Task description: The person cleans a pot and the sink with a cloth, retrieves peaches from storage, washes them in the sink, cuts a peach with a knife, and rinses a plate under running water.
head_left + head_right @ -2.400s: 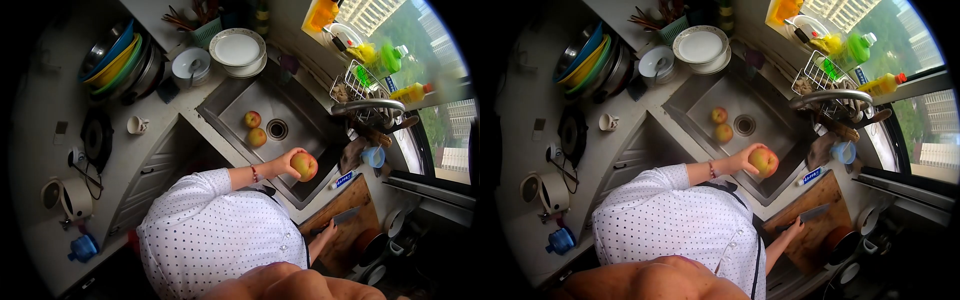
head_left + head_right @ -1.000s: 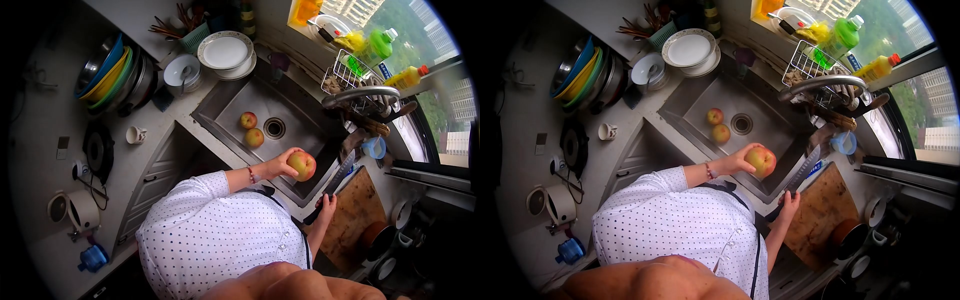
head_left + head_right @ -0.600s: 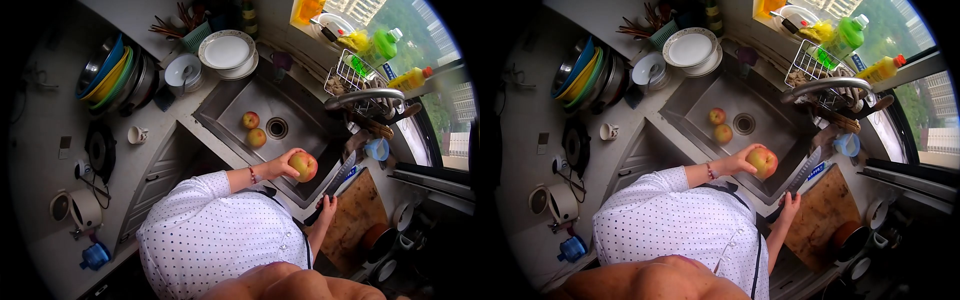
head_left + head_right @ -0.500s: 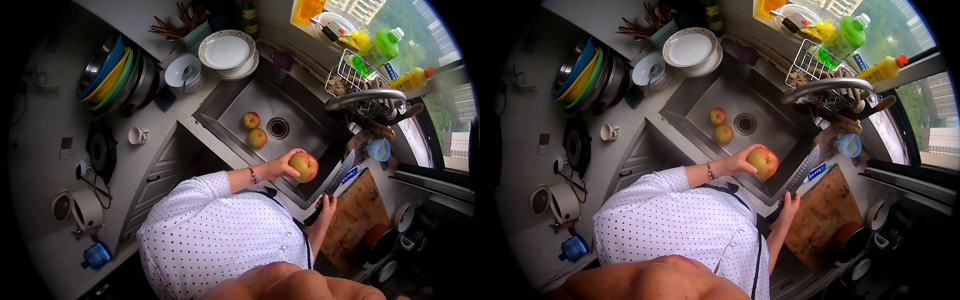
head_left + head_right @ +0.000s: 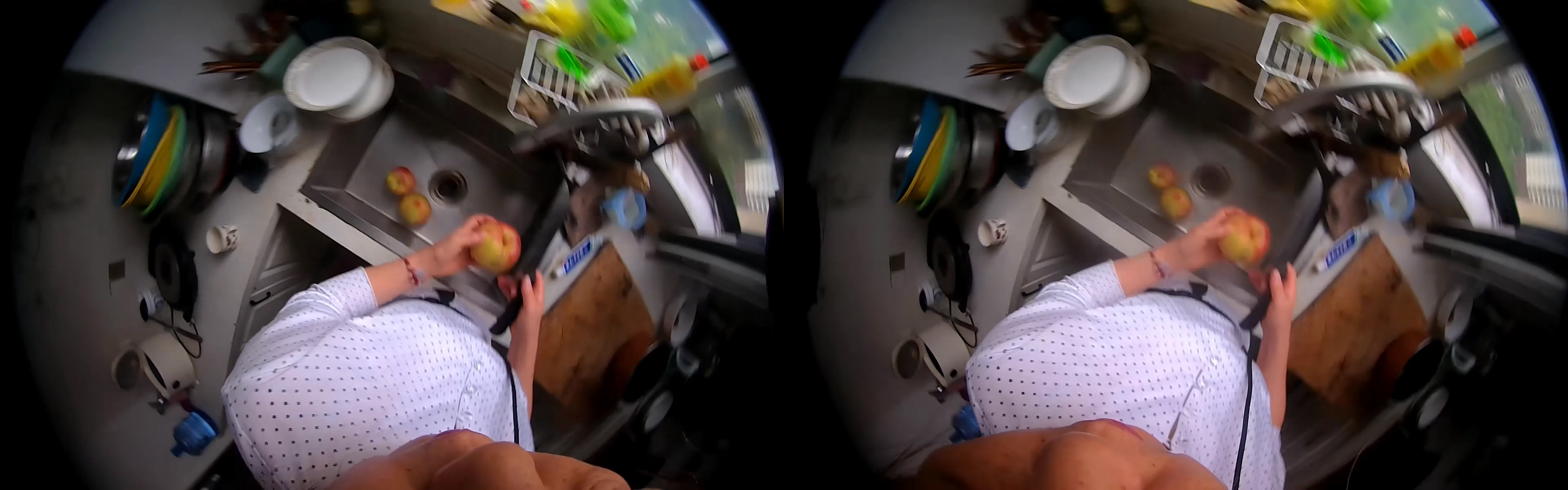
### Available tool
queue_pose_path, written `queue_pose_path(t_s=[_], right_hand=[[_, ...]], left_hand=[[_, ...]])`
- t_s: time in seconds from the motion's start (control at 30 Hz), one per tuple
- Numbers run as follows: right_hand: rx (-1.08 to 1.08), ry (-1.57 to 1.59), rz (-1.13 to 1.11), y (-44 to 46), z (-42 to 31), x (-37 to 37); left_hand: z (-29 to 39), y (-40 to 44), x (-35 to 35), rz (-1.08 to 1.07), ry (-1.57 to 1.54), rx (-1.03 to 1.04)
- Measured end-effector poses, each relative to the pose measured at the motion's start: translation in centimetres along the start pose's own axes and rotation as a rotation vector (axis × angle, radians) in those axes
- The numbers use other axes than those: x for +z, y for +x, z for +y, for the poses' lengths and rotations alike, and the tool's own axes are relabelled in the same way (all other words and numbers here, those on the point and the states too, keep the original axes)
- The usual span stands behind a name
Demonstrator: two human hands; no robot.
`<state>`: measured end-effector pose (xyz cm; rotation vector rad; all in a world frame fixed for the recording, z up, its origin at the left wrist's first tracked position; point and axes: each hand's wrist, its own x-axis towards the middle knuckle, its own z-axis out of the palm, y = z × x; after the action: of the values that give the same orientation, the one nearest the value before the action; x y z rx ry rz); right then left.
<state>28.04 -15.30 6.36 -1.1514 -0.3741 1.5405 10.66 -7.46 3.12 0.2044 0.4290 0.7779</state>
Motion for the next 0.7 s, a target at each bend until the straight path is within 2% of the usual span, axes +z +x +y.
queue_pose_path(t_s=[0.03, 0.07, 0.13, 0.23, 0.33, 0.5, 0.57, 0.6, 0.67, 0.7], right_hand=[[0.012, -0.032, 0.052, 0.1, -0.3, 1.1], [0.007, -0.050, -0.026, 0.3, -0.3, 1.3], [0.022, -0.144, 0.013, 0.2, -1.1, 2.9], [-0.026, -0.133, -0.029, 0.6, -0.5, 2.9], [-0.031, -0.140, -0.015, 0.6, -0.8, 3.3], [-0.071, -0.246, -0.002, -0.1, -2.1, 3.6], [0.023, -0.323, 0.017, -0.8, -3.4, 4.2], [0.026, -0.317, 0.030, -1.2, -3.7, 4.2], [-0.054, -0.555, 0.082, -1.5, -4.2, 4.3], [-0.027, -0.634, 0.098, -1.7, -4.6, 4.3]], left_hand=[[0.2, -0.3, 0.9, 0.032, 0.007, -0.038], [1.5, -0.6, 1.8, 0.060, 0.023, -0.074], [2.0, -0.6, 2.5, 0.029, 0.172, -0.024], [2.5, -0.4, 2.3, -0.043, 0.233, -0.049], [2.6, -0.8, 3.4, 0.016, 0.254, -0.052], [2.9, -1.1, 3.5, -0.011, 0.286, -0.164], [2.6, -1.2, 3.4, -0.069, 0.392, -0.037], [2.6, -1.5, 3.7, -0.071, 0.391, -0.052], [3.1, -1.6, 4.9, -0.082, 0.499, 0.016], [3.2, -1.7, 4.9, -0.085, 0.500, 0.007]])
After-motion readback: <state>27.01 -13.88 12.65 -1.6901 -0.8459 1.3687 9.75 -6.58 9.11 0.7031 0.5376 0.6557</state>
